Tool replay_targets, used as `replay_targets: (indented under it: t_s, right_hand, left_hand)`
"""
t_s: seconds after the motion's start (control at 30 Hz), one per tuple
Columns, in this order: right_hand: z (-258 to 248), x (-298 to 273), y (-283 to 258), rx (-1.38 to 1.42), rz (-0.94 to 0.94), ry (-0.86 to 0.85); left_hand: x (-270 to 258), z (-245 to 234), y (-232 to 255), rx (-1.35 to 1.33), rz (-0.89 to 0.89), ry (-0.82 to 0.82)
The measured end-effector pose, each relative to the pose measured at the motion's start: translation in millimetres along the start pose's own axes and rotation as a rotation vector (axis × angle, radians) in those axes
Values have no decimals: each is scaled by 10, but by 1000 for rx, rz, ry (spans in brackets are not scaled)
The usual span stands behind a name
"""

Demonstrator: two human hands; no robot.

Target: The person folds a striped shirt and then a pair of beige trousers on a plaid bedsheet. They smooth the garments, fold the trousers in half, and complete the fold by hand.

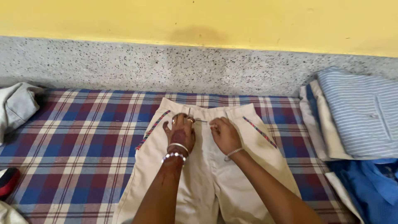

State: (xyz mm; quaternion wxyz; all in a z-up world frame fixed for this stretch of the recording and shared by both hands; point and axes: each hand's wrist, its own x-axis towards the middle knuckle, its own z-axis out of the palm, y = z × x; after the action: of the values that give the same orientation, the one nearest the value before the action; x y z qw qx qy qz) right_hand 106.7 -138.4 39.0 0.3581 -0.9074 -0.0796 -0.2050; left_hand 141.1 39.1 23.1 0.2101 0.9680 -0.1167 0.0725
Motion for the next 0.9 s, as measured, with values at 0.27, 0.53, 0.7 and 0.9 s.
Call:
replay_targets:
  t_s: [0.27,0.53,0.7,0.9]
  right_hand:
    - [437,577,13,-99,258,-93]
    - [737,527,125,-172,190,14]
    - [961,376,594,89,239,70]
    - [1214,131,1138,593,336,69]
  left_hand:
    - [821,437,-382,45,100,50]
    - [852,865,-455,-281,-81,4]
    - [741,1075,-363,-405,-140,106]
    - [438,1160,-223,-437,-158,176]
